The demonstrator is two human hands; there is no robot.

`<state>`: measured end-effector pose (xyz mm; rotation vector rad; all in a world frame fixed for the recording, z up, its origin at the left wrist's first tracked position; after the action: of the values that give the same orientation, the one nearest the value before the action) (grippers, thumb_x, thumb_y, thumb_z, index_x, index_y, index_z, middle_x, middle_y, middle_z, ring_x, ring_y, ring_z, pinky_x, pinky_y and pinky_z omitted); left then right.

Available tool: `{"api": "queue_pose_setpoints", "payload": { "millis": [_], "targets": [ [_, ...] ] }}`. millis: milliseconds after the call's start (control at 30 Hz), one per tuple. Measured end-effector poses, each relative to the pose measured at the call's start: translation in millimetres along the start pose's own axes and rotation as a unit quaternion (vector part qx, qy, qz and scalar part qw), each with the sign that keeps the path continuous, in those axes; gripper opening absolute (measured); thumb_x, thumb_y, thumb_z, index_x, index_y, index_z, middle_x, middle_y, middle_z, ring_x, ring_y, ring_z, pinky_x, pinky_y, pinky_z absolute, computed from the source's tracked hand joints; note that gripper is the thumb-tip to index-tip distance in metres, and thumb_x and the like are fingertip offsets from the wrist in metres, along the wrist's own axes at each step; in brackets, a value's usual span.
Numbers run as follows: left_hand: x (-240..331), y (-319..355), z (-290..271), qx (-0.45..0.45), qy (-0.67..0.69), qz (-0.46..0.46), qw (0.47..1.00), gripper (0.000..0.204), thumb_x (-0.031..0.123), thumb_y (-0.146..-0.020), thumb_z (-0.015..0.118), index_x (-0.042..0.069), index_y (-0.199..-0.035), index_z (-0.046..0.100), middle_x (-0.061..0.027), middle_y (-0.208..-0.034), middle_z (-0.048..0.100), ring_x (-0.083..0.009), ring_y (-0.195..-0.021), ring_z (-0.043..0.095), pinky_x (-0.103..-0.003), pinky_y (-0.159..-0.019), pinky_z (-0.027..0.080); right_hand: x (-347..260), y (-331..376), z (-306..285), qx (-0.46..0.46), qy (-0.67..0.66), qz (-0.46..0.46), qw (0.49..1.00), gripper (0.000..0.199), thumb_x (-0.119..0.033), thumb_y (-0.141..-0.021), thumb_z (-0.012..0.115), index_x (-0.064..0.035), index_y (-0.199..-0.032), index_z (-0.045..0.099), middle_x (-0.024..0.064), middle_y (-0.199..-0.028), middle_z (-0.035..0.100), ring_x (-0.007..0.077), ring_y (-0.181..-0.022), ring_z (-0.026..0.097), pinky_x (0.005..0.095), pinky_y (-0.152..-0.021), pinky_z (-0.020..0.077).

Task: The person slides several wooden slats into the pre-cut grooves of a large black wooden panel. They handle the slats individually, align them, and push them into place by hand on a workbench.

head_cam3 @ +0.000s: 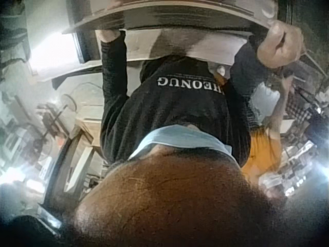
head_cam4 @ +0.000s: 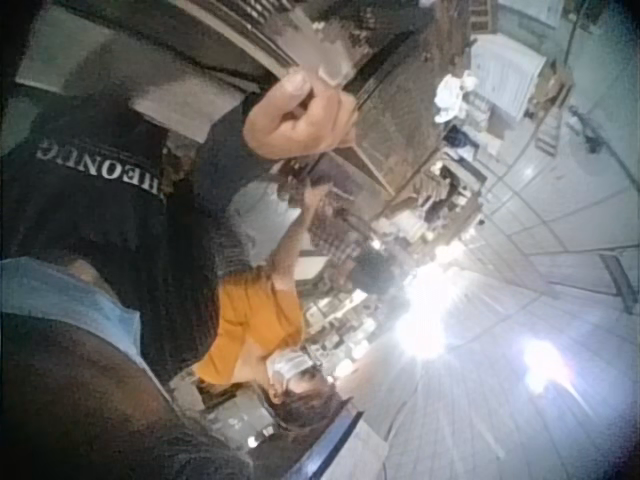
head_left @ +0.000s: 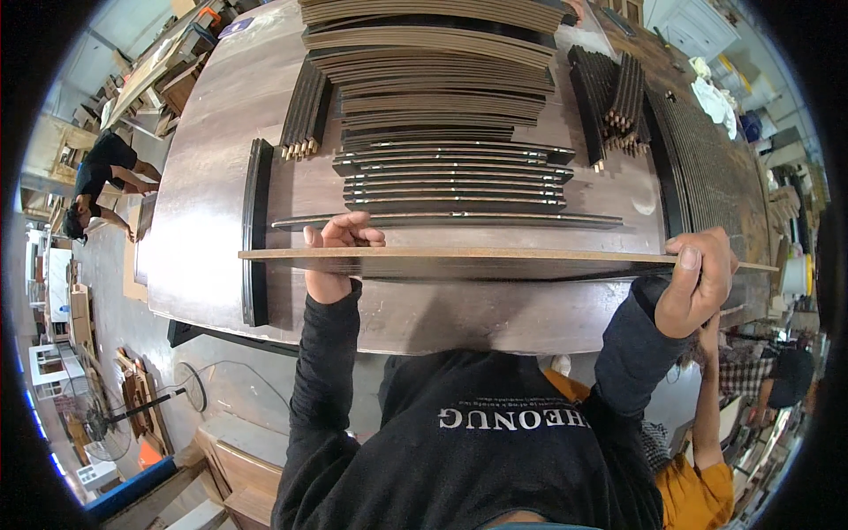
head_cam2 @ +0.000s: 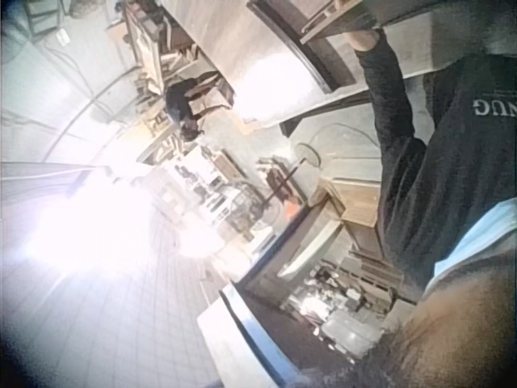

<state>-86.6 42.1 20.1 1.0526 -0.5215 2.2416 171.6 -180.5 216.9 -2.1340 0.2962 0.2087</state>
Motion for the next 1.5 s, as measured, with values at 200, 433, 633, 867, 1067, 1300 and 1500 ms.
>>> {"api": "queue_pose_setpoints", "payload": {
  "millis": [200,433,633,867,1067,1300,1500],
  "targets": [
    [-2,1,-2,0.016,-0.005,0.017,1.000,0.073,0.064,-0.085,0.025,0.000,-0.107,0.052,-0.0149,-0.085,0.061,-0.0214,-0.079,0.058,-0.033,-0.075,0.047,0,2,0,0.005,0.000,-0.002,1.000,0.020,-0.016,-0.081,0.046,-0.0023,-0.068,0.054,0.0058,-0.061,0.050,0.0158,-0.055,0.042,0.0296,-0.060,0.0322],
    [-7,4,-5,0.039,-0.047,0.033,0.998,0.075,0.065,-0.084,0.025,-0.002,-0.104,0.053,-0.0138,-0.081,0.061,-0.0211,-0.076,0.058,-0.033,-0.073,0.046,1,4,-3,0.017,0.005,0.009,1.000,0.023,-0.019,-0.082,0.046,-0.0029,-0.067,0.054,0.0053,-0.061,0.049,0.0166,-0.058,0.043,0.0293,-0.062,0.0322],
    [27,-5,-40,0.029,-0.037,0.058,0.997,0.078,0.069,-0.082,0.024,0.002,-0.111,0.052,-0.0160,-0.091,0.059,-0.0247,-0.085,0.056,-0.036,-0.080,0.043,-2,-6,2,0.021,0.006,0.019,1.000,0.025,-0.021,-0.080,0.049,-0.0038,-0.063,0.053,0.0044,-0.058,0.049,0.0177,-0.055,0.044,0.0291,-0.062,0.0322],
    [6,-17,-39,0.007,0.020,0.058,0.998,0.077,0.066,-0.082,0.033,0.001,-0.123,0.044,-0.0156,-0.091,0.059,-0.0243,-0.081,0.054,-0.036,-0.076,0.044,-5,-5,-2,0.030,-0.009,0.027,0.999,0.033,-0.031,-0.082,0.041,-0.0072,-0.063,0.055,0.0053,-0.060,0.050,0.0203,-0.058,0.046,0.0313,-0.066,0.0300],
    [7,-31,-52,-0.046,0.052,0.035,0.997,0.070,0.061,-0.083,0.039,0.002,-0.121,0.047,-0.0146,-0.093,0.058,-0.0243,-0.081,0.053,-0.036,-0.073,0.044,7,-5,-21,0.017,-0.040,-0.005,0.999,0.030,-0.032,-0.077,0.045,-0.0074,-0.090,0.056,0.0052,-0.076,0.057,0.0201,-0.069,0.052,0.0326,-0.075,0.0317],
    [92,-7,12,0.019,-0.030,0.165,0.986,0.088,0.077,-0.076,0.020,0.003,-0.116,0.047,-0.0120,-0.095,0.055,-0.0211,-0.078,0.053,-0.030,-0.070,0.044,3,-2,-28,-0.019,-0.086,0.002,0.996,0.041,-0.039,-0.075,0.052,-0.0078,-0.102,0.056,0.0041,-0.084,0.061,0.0193,-0.071,0.055,0.0337,-0.082,0.0308],
    [72,7,55,-0.053,-0.188,0.114,0.974,0.100,0.086,-0.066,0.020,-0.001,-0.106,0.050,-0.0145,-0.082,0.057,-0.0244,-0.075,0.057,-0.035,-0.068,0.046,-8,4,-35,0.022,-0.005,0.010,1.000,0.047,-0.053,-0.079,0.049,-0.0093,-0.088,0.064,0.0004,-0.064,0.054,0.0192,-0.061,0.048,0.0323,-0.072,0.0297]
  ]
}}
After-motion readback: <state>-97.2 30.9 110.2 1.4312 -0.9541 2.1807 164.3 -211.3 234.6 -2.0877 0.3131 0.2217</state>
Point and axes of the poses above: each hand's wrist, its own y-axis away from the middle knuckle, its own z-axis out of the palm, x = y × z, the point moved 5 cm from there along -y, towards the middle knuckle
